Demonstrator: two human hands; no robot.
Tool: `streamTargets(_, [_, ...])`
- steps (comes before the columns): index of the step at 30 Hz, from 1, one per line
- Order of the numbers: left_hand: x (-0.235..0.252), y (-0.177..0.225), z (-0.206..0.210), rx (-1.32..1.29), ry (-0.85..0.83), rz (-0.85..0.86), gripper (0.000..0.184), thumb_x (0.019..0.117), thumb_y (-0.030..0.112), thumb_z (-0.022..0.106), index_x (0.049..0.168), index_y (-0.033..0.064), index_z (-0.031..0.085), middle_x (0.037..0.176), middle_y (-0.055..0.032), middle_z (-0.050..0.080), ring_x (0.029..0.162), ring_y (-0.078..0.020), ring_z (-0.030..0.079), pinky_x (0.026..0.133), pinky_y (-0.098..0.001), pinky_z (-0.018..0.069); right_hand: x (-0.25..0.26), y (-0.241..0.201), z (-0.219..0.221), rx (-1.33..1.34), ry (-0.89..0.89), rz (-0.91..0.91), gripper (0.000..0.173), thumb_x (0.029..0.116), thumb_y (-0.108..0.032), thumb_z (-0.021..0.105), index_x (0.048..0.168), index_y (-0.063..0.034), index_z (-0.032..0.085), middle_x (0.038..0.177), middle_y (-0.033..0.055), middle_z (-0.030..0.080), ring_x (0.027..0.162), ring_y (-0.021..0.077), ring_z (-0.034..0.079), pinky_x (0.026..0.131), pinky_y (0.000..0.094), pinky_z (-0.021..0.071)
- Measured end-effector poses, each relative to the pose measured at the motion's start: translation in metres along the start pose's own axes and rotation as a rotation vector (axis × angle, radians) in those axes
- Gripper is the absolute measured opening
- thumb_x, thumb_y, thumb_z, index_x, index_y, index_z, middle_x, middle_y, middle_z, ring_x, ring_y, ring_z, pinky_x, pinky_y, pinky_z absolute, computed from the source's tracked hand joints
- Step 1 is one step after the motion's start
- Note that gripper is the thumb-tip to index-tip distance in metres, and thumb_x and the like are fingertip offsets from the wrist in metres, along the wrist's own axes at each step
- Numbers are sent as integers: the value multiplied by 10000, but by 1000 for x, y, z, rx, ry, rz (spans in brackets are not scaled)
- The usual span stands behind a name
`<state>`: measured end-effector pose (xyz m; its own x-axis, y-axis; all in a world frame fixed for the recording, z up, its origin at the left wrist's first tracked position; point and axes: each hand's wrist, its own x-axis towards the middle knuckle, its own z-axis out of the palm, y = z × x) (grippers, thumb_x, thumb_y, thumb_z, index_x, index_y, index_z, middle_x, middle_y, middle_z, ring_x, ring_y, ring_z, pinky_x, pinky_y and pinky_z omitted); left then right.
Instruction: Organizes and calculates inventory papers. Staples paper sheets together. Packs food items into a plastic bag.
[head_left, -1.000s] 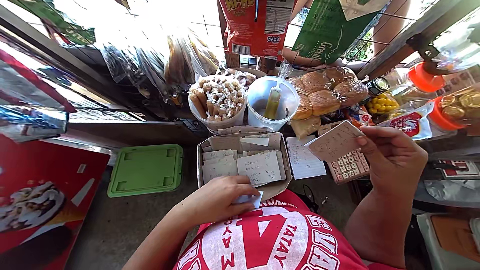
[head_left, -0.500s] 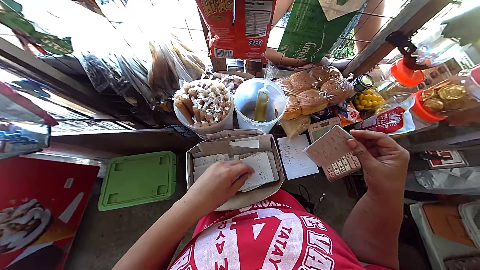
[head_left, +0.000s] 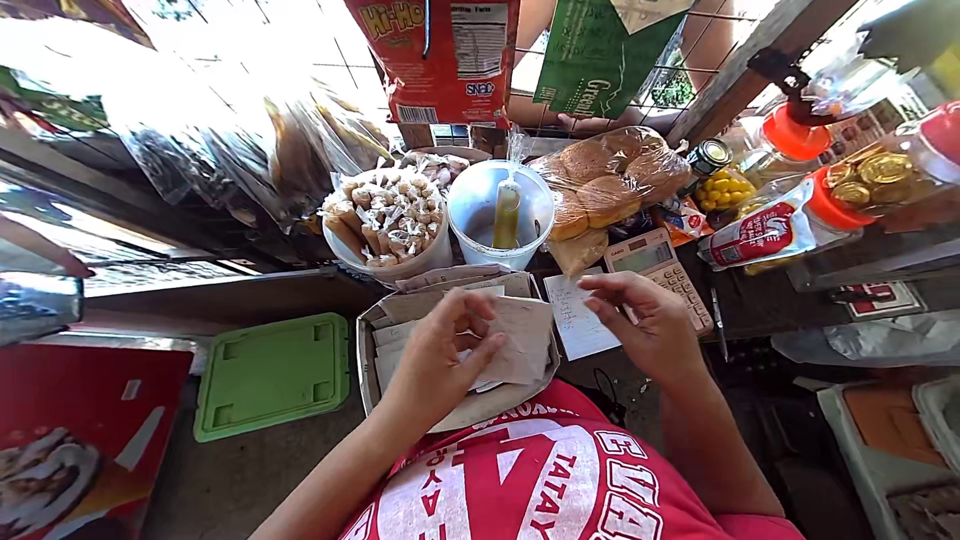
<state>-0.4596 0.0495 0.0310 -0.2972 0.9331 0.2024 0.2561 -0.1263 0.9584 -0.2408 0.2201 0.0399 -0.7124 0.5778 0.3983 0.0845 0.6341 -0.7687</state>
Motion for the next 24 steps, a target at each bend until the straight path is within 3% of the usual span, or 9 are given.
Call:
streamTargets(4, [-10, -11, -12, 241, 96, -130, 262, 917, 136, 725, 1134, 33, 621, 1150, -71, 649, 849, -60, 700, 723, -229, 625, -28, 28, -23, -382, -33, 48, 206, 993, -132, 630, 1128, -34, 751, 1036, 102, 739, 863, 147, 717, 784, 297, 615])
streamTargets(6, [-14, -15, -10, 438, 85, -69, 261, 948, 233, 699, 1102, 24, 682, 1207, -120, 664, 919, -106, 714, 761, -268, 629, -43, 39, -32, -512, -19, 121, 218, 1002, -163, 615, 1118, -48, 760, 1009, 108, 753, 895, 204, 736, 809, 359, 619])
streamTargets(8, [-18, -13, -11, 648, 86, 4, 306, 981, 354, 627, 1045, 81, 747, 1247, -117, 689, 1027, -199, 706, 829, -373, 604, -55, 45, -44, -616, 36, 206, 245, 1014, -183, 592, 1123, -43, 761, 1029, 134, 755, 928, 262, 740, 827, 434, 612])
streamTargets(10, [-21, -8, -15, 740, 93, 45, 351, 997, 401, 585, 1053, 111, 775, 1300, -101, 685, 1146, -304, 652, 926, -516, 524, -65, 49, -60, -687, 119, 275, 242, 1014, -164, 592, 1121, -30, 763, 1029, 165, 743, 883, 281, 728, 783, 445, 603])
streamTargets(15, [-30, 2, -27, 669, 114, 185, 297, 1005, 365, 600, 1043, 133, 781, 1195, -71, 732, 1125, -200, 646, 951, -379, 490, -83, 55, -86, -759, 218, 410, 209, 996, -75, 607, 1121, -3, 758, 1028, 212, 707, 915, 326, 703, 842, 473, 575])
streamTargets(18, [-40, -2, -38, 626, 138, 182, 289, 1008, 343, 606, 1037, 112, 775, 1175, -74, 739, 1165, -175, 633, 1005, -347, 468, -94, 63, -92, -691, 111, 502, 316, 1018, -147, 600, 1281, 11, 674, 1190, 242, 683, 1023, 357, 696, 898, 489, 567])
streamTargets(21, [-47, -5, -44, 637, 143, 161, 278, 1012, 298, 580, 1046, 102, 773, 1167, -78, 742, 1159, -171, 641, 1000, -330, 476, -96, 66, -89, -719, 55, 576, 365, 1036, -65, 477, 1358, 37, 613, 1289, 275, 652, 1173, 451, 636, 1025, 559, 485])
streamTargets(24, [-49, -5, -43, 639, 110, 172, 265, 1013, 270, 566, 1049, 104, 769, 1160, -79, 741, 1150, -173, 640, 1003, -322, 473, -92, 65, -85, -777, 96, 625, 369, 1023, -4, 443, 1342, 40, 622, 1268, 261, 669, 1180, 467, 620, 1025, 580, 469])
